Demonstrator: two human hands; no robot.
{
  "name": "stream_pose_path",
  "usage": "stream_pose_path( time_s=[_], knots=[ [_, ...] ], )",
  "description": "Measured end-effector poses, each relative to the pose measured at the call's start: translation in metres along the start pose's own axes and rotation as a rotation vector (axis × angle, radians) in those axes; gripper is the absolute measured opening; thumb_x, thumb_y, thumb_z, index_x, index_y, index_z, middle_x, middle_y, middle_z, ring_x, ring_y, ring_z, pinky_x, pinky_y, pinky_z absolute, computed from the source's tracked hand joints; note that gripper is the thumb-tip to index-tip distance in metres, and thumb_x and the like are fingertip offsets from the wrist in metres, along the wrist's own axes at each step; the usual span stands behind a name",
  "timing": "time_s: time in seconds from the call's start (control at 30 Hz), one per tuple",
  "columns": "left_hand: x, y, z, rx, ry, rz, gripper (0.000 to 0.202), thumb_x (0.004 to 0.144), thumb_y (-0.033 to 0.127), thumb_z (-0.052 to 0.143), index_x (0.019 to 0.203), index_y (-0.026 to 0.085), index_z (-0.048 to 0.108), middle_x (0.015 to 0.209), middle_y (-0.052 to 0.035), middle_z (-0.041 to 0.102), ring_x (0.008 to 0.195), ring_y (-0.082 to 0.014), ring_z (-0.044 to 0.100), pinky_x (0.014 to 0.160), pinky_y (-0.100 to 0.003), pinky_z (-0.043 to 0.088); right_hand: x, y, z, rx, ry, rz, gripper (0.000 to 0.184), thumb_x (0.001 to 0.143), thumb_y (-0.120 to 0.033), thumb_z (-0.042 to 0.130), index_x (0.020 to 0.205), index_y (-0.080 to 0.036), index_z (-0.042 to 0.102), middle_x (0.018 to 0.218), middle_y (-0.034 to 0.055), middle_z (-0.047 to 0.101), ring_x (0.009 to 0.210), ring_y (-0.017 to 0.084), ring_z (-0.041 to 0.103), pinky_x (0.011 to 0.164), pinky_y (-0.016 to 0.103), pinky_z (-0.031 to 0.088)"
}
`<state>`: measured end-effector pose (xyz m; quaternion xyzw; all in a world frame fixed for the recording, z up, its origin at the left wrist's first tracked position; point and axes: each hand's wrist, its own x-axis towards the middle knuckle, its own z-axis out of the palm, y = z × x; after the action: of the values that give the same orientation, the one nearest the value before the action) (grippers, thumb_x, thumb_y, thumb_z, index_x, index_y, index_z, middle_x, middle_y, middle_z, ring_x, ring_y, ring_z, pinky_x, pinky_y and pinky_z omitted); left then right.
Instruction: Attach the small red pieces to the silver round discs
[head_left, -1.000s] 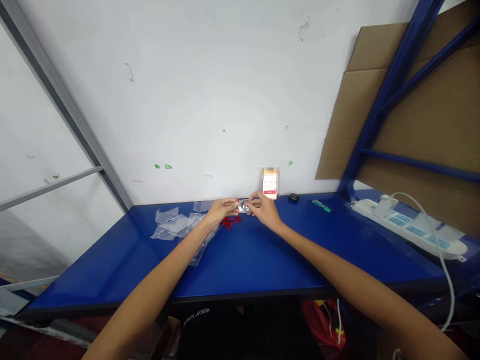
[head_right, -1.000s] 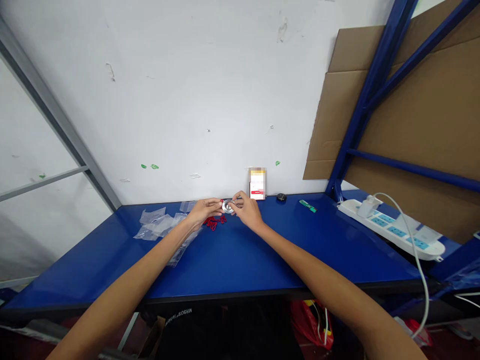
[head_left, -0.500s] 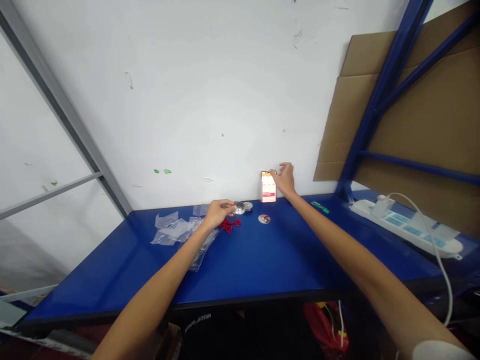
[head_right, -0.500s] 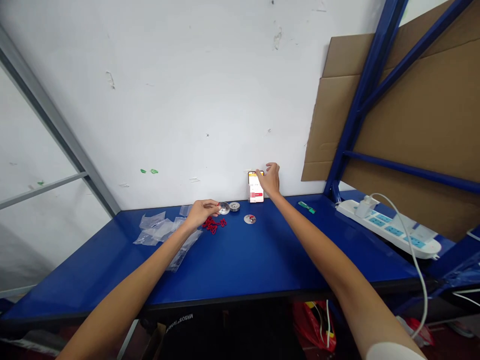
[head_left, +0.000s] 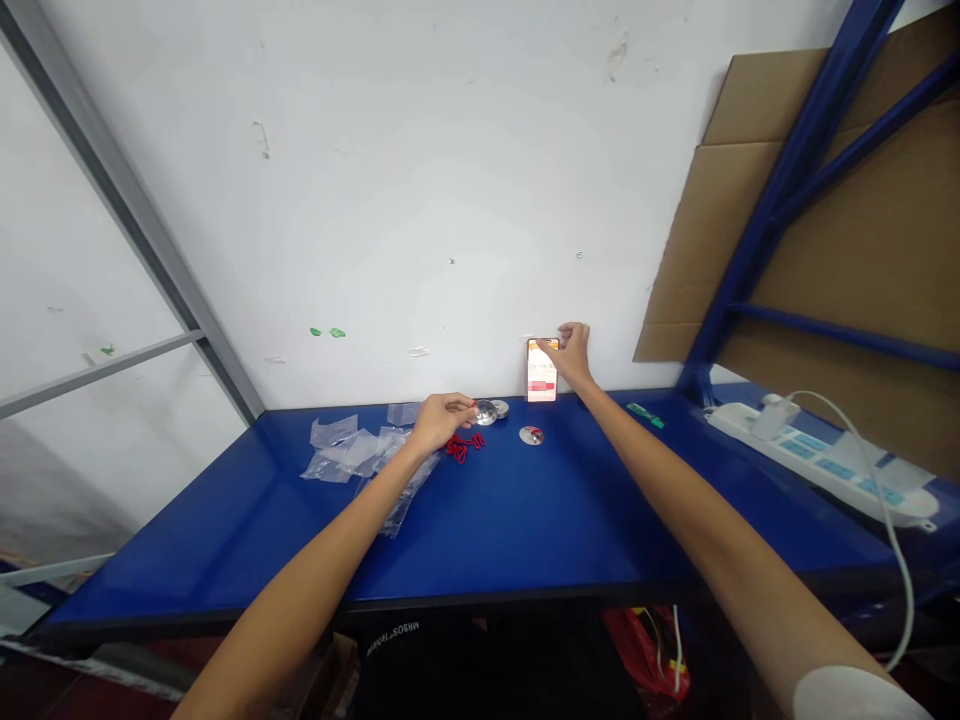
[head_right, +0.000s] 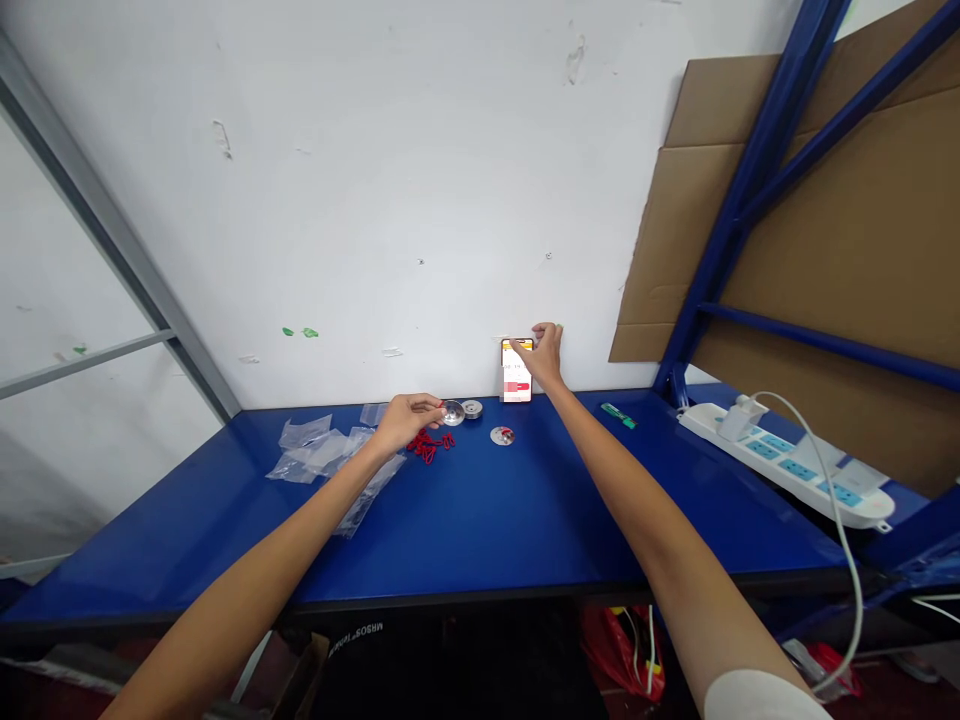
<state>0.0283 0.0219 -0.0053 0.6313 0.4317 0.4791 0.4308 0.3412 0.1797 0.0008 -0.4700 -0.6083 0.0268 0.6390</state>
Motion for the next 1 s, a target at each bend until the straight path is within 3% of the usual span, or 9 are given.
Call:
stream_pose_path(
  time_s=[0.17,0.47,1.0],
  knots=[
    [0.002,0.001,-0.003,0.003,0.020,0.018,0.028,0.075,0.032,0.088,0.091,0.012,0.078,0.082,-0.0081,0.078,0.073,-0.0183,0.074,0.071,-0.031,0.062,0.004,0.005,-0.007,0.100,-0.062,0.035,0.049,0.079,-0.045,0.080,0.114,-0.025,0.052,0.115,0.0045,0.045,0.091,0.018,0.051,0.090,0.037,0.052],
    [0.005,-0.007,-0.004,0.062,-0.004,0.037,0.022,0.078,0.031,0.085,0.090,0.014,0.077,0.080,-0.0079,0.078,0.072,-0.0193,0.074,0.071,-0.032,0.062,0.008,0.024,-0.018,0.144,-0.177,-0.050,0.048,0.072,-0.020,0.069,0.117,-0.025,0.054,0.112,0.0034,0.045,0.084,0.016,0.050,0.084,0.035,0.052],
    [0.002,-0.001,-0.002,0.057,0.018,0.041,0.025,0.075,0.034,0.088,0.087,0.015,0.077,0.078,-0.0068,0.077,0.072,-0.0200,0.074,0.071,-0.032,0.062,0.007,0.017,-0.023,0.087,-0.198,-0.032,0.049,0.075,-0.029,0.073,0.119,-0.025,0.053,0.115,0.0043,0.047,0.088,0.017,0.051,0.086,0.036,0.054]
  ],
)
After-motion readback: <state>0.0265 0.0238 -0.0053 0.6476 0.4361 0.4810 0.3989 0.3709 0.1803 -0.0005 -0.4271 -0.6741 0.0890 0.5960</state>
